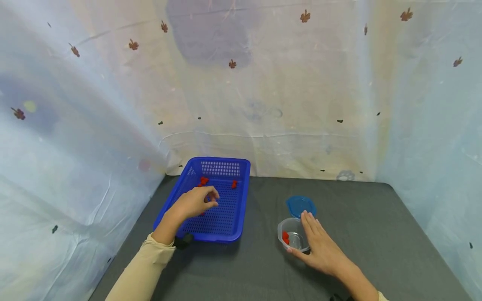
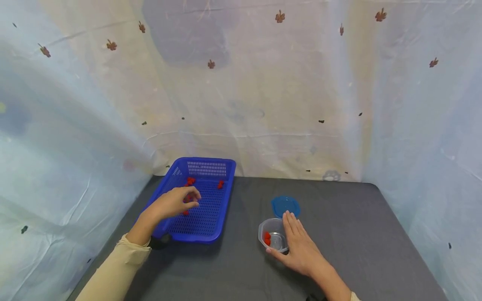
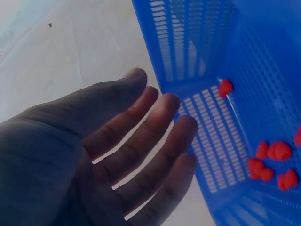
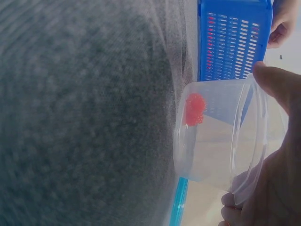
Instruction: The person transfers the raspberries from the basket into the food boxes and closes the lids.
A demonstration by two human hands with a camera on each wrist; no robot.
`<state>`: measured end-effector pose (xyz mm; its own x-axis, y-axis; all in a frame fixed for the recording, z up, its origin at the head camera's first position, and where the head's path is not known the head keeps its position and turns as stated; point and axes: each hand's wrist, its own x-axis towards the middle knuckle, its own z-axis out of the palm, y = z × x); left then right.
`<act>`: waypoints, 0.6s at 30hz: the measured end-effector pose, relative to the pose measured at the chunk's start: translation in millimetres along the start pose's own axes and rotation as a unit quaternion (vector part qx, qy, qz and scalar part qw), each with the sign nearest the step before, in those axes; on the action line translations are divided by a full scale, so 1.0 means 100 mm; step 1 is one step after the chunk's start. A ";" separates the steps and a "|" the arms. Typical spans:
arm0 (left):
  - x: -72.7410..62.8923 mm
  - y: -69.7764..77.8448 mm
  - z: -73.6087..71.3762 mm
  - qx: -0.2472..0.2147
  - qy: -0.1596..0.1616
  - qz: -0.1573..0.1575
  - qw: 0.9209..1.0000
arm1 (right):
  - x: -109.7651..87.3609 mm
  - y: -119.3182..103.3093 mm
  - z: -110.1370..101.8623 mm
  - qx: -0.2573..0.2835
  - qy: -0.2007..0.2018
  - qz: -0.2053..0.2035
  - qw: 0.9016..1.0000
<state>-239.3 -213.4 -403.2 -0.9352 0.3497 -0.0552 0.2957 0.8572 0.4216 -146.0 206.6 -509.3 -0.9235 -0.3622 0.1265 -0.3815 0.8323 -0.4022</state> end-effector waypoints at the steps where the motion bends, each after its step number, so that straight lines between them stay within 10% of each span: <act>1: 0.00 -0.04 -0.01 -0.002 -0.004 0.000 1.000 | 0.00 0.00 0.00 0.001 -0.001 0.000 1.000; 18: 0.08 -0.46 -0.22 -0.002 -0.053 0.013 0.999 | 0.00 0.01 0.01 -0.010 0.007 -0.001 1.000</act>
<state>-264.6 -258.3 -403.0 -0.9015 0.4096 -0.1394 0.3185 0.8463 0.4271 -146.6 206.7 -510.9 -0.9228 -0.3592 0.1396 -0.3848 0.8395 -0.3837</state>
